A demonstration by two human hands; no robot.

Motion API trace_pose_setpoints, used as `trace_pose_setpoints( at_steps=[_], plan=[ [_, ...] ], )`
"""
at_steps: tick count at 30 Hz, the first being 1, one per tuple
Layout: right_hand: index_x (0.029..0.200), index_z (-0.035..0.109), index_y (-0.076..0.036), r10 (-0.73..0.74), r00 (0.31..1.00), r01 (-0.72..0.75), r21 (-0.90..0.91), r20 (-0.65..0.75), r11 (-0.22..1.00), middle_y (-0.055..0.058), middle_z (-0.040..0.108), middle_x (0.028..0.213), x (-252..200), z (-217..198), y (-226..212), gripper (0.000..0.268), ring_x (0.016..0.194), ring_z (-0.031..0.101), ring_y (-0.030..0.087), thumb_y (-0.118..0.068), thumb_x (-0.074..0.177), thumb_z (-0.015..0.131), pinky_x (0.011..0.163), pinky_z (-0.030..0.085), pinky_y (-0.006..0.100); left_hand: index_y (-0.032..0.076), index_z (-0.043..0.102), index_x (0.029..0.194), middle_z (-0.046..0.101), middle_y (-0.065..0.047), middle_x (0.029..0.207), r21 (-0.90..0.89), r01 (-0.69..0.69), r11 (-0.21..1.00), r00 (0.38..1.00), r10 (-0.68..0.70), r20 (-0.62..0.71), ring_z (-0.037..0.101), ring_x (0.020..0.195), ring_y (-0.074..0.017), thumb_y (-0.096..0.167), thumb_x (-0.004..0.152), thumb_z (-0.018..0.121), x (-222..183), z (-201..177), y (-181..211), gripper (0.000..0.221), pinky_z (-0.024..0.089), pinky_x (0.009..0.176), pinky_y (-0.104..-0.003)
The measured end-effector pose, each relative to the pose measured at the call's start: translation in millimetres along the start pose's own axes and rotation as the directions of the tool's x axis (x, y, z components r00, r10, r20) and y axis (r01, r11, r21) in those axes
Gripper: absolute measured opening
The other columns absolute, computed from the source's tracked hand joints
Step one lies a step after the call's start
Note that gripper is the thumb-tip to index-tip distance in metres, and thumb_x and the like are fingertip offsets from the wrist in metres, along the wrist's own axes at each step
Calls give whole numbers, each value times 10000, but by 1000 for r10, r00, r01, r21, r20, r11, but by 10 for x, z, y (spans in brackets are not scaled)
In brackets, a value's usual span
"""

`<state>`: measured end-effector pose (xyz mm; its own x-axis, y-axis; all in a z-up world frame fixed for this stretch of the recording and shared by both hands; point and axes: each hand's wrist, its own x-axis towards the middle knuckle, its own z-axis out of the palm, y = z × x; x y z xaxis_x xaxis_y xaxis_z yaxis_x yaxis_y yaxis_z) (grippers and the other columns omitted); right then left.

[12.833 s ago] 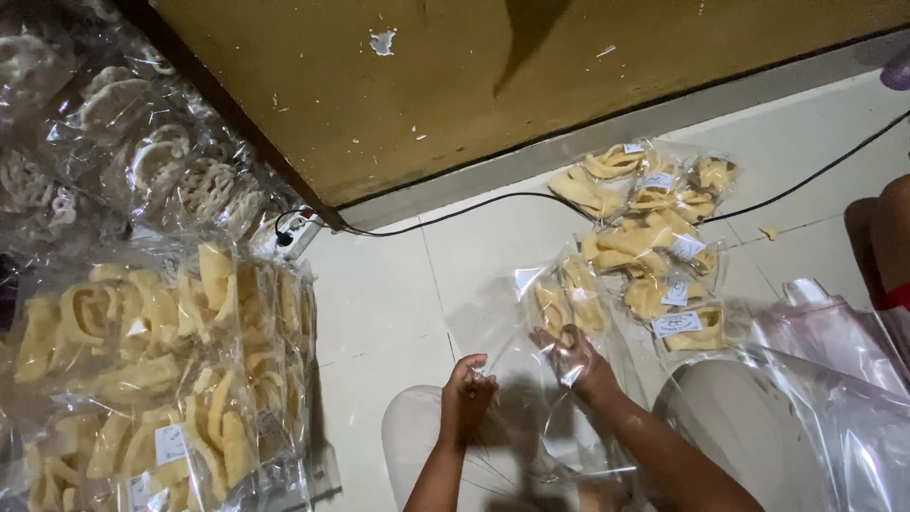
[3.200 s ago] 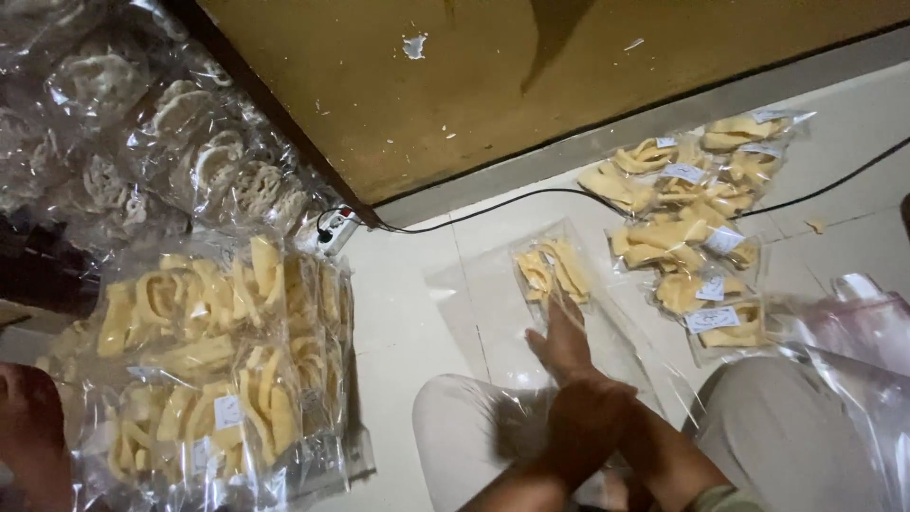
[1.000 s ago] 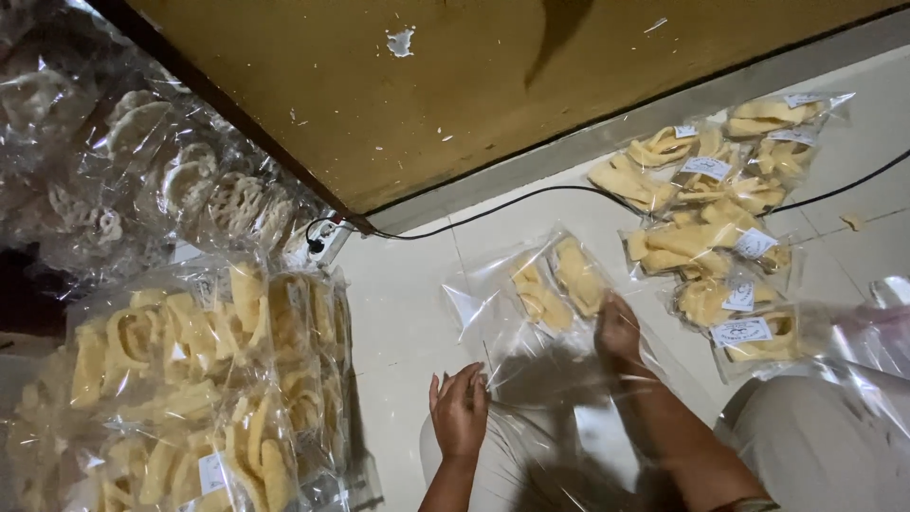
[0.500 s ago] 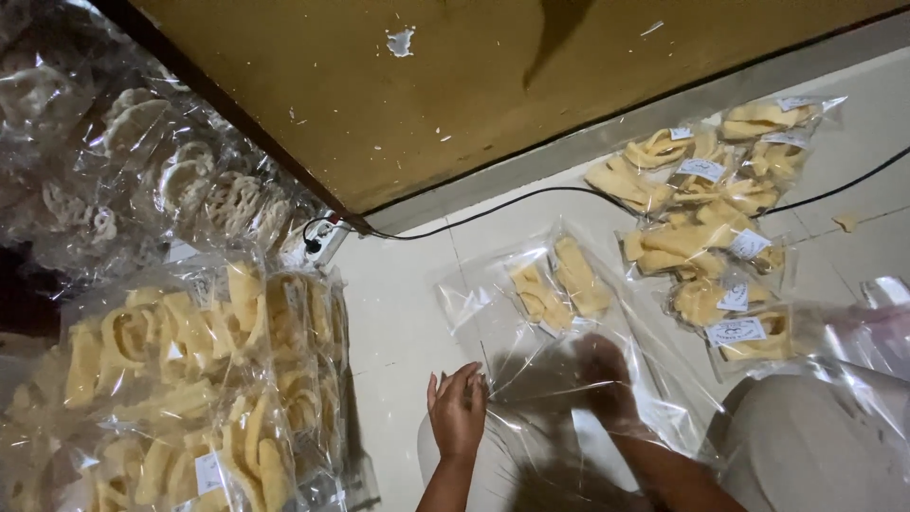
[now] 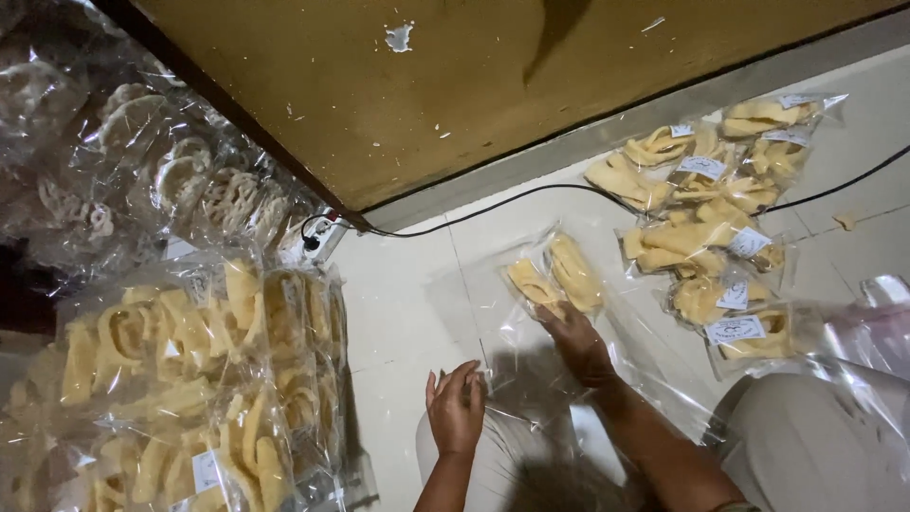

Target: The person is manually packing dried food items into clear plastic bags while sitting on the floor.

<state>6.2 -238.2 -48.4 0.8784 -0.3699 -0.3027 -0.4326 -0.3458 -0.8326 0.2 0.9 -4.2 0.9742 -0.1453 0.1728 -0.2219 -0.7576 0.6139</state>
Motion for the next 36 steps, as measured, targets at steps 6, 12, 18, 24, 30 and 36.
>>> trace_pose_setpoints(
  at_steps=[6, 12, 18, 24, 30, 36],
  plan=[
    [1294, 675, -145, -528, 811, 479, -232, -253, 847, 253, 532, 1397, -148, -12, 168, 362, 1108, 651, 370, -314, 1046, 473, 941, 560, 389, 200, 759, 1106, 804, 63, 876, 6, 29, 1000, 999, -29, 31, 731, 896, -75, 183, 915, 672, -10, -13, 13, 211, 275, 1237, -400],
    [1343, 645, -95, -677, 658, 405, -603, -330, 688, 223, 614, 1309, -127, 56, 202, 516, 1107, 634, 372, -103, 828, 624, 957, 528, 461, 186, 761, 1096, 810, 71, 895, 9, -30, 999, 999, 31, -21, 730, 909, -74, 152, 901, 679, -25, 16, -22, 213, 284, 1227, -408],
    [1384, 566, -73, -784, 592, 196, -910, -188, 366, 198, 563, 1457, 90, 67, 357, 548, 1341, 571, 375, -267, 877, 645, 1049, 470, 479, 200, 773, 1086, 815, 75, 917, 18, 64, 998, 996, -65, 64, 735, 900, -54, 191, 912, 679, 7, -17, 2, 199, 256, 1256, -397],
    [1450, 549, -323, -713, 701, 528, -696, 33, 487, 132, 342, 1648, 296, 129, 406, 619, 1529, 251, 435, -37, 903, 499, 1260, 170, 614, 214, 780, 1035, 779, 78, 773, 25, 8, 1000, 1000, -8, 14, 725, 848, -80, 141, 870, 702, -10, 32, -31, 197, 305, 1219, -400],
    [1629, 118, -99, -284, 942, 330, -648, 179, 686, 134, 63, 1718, 659, 217, 110, 674, 1577, -19, 305, -479, 1075, 166, 1260, -42, 503, 196, 806, 1019, 791, 77, 815, -12, 27, 1000, 999, -27, 32, 707, 752, -68, 142, 853, 692, -20, 25, -54, 208, 284, 1226, -392],
    [1601, 170, -47, -119, 975, 222, -855, 188, 468, 220, -3, 1716, 894, 150, 161, 688, 1530, -10, 547, -15, 953, 397, 1223, 80, 689, 195, 797, 969, 766, 87, 783, -18, -20, 1000, 1000, 20, 8, 679, 730, -71, 100, 831, 725, -12, 56, -71, 182, 309, 1211, -405]
  ],
)
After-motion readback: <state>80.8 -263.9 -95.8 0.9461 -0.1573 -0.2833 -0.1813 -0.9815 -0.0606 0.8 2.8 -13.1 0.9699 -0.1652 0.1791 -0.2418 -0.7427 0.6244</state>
